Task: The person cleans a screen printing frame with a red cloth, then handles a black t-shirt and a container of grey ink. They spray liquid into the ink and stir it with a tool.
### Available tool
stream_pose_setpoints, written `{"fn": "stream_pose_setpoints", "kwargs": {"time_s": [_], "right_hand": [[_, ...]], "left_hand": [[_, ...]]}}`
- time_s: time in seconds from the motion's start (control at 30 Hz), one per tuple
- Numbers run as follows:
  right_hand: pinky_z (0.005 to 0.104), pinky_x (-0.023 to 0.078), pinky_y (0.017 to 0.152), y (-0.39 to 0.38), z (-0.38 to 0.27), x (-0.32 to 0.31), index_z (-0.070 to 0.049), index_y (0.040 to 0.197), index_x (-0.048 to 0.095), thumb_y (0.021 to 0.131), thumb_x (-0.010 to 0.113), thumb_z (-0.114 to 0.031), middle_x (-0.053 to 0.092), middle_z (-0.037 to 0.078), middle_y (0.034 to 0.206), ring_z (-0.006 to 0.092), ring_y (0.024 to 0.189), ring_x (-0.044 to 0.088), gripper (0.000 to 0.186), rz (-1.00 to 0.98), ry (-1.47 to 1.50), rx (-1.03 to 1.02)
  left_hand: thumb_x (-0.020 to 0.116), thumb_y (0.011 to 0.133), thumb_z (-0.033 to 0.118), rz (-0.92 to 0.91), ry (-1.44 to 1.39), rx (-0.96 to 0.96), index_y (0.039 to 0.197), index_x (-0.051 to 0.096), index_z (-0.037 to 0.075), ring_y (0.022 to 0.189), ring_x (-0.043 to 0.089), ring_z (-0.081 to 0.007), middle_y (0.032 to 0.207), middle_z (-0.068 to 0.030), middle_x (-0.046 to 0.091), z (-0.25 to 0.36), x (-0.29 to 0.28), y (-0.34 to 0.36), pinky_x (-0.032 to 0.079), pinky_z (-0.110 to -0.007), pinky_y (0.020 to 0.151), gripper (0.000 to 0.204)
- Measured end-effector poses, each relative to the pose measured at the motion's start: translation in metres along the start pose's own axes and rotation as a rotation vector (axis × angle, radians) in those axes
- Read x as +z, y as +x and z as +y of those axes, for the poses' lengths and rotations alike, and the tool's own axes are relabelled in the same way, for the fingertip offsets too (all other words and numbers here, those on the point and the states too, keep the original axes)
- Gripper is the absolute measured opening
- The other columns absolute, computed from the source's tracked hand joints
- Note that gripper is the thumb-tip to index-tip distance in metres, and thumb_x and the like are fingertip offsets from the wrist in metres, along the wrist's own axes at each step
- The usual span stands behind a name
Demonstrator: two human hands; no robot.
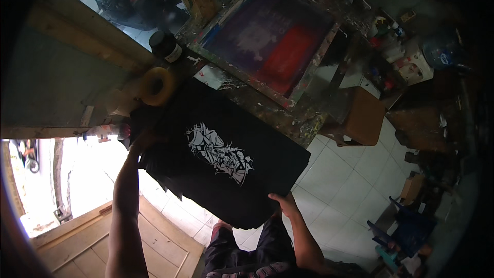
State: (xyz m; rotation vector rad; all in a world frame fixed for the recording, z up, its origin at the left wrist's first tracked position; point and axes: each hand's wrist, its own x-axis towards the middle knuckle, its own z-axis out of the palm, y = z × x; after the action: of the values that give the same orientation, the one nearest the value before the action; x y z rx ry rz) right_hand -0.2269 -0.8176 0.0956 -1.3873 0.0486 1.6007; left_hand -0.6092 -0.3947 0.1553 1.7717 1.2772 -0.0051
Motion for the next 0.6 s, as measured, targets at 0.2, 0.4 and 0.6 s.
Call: {"fn": "stream_pose_setpoints", "kwargs": {"time_s": [0.2, 0.4, 0.6], "right_hand": [[0.0301, 0.059, 0.073, -0.010, 0.003, -0.020, -0.001, 0.139, 0.044, 0.076, 0.080, -0.002, 0.055, 0.013, 0.131, 0.0242, 0.109, 0.063, 0.072, -0.250, -0.098, 0.128], [0.0348, 0.051, 0.084, -0.012, 0.005, -0.020, -0.003, 0.122, 0.061, 0.073, 0.086, -0.022, 0.067, 0.007, 0.110, 0.0218, 0.102, 0.063, 0.059, -0.200, -0.375, -0.095], [0.0355, 0.047, 0.100, -0.020, 0.041, -0.043, -0.002, 0.141, 0.045, 0.073, 0.087, -0.023, 0.050, 0.006, 0.135, 0.0212, 0.128, 0.047, 0.083, -0.392, -0.161, 0.040]], "left_hand": [[0.087, 0.069, 0.043, -0.077, 0.507, -0.117, 0.152, 0.031, 0.003, 0.137, 0.042, -0.0355, 0.148, -0.0227, 0.044, 0.006, -0.019, -0.022, 0.037, -0.043, 0.113, 0.108], [0.076, 0.080, 0.043, 0.564, 0.887, 0.185, 0.152, 0.034, 0.008, 0.141, 0.035, -0.0410, 0.155, -0.0233, 0.032, 0.087, 0.081, -0.086, 0.027, -0.054, 0.117, 0.090], [0.066, 0.087, 0.049, 0.251, 0.650, -0.157, 0.141, 0.053, 0.020, 0.136, 0.041, -0.0418, 0.158, -0.0186, 0.029, 0.090, 0.153, -0.088, 0.034, -0.053, 0.113, 0.063]]}}
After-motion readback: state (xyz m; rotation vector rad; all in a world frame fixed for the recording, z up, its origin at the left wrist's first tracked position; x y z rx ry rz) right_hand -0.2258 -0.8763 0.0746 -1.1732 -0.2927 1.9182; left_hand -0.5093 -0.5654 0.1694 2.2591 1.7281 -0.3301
